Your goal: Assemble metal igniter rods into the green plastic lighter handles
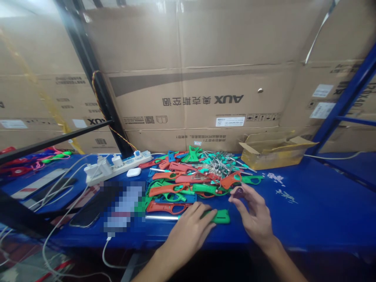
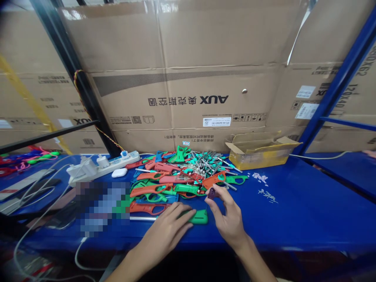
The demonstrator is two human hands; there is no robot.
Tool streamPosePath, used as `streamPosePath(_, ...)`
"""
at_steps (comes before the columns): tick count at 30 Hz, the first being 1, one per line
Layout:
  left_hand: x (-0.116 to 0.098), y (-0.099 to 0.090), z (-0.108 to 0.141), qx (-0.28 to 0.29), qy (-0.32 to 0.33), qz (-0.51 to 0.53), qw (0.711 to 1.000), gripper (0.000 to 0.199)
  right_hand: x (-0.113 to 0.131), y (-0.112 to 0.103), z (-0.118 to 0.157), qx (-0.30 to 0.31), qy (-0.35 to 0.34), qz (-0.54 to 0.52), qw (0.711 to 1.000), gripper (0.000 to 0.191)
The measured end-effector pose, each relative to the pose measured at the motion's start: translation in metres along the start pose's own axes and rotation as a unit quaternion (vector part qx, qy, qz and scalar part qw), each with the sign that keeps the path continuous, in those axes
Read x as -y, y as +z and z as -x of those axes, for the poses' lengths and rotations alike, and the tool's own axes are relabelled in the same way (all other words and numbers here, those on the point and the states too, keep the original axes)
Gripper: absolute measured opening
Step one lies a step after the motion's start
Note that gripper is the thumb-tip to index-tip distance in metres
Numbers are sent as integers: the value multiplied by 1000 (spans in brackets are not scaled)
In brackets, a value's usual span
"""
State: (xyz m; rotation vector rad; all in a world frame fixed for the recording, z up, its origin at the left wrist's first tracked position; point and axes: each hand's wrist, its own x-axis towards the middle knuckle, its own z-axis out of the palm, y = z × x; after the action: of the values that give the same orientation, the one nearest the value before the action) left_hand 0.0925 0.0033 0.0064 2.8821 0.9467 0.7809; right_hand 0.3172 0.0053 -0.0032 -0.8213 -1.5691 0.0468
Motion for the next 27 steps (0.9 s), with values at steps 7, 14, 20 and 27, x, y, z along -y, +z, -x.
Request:
streamPosePath(7,0,0,0,11,-6,6,1000,32,6,-5,-5,42,-28,39,998,47)
streamPosePath(14,1,2,1,-3,-4,-4,1000,30,4,-5,-7,23,-33,21,999,36)
streamPosePath(20,1,2,1,7,-2,-2,1000,31,6,-5,-4,42,-24,26,998,48)
streamPosePath(27,1,2,1,13,-10,9,1000,31,3,-6,-7,22,-38,21,999,36)
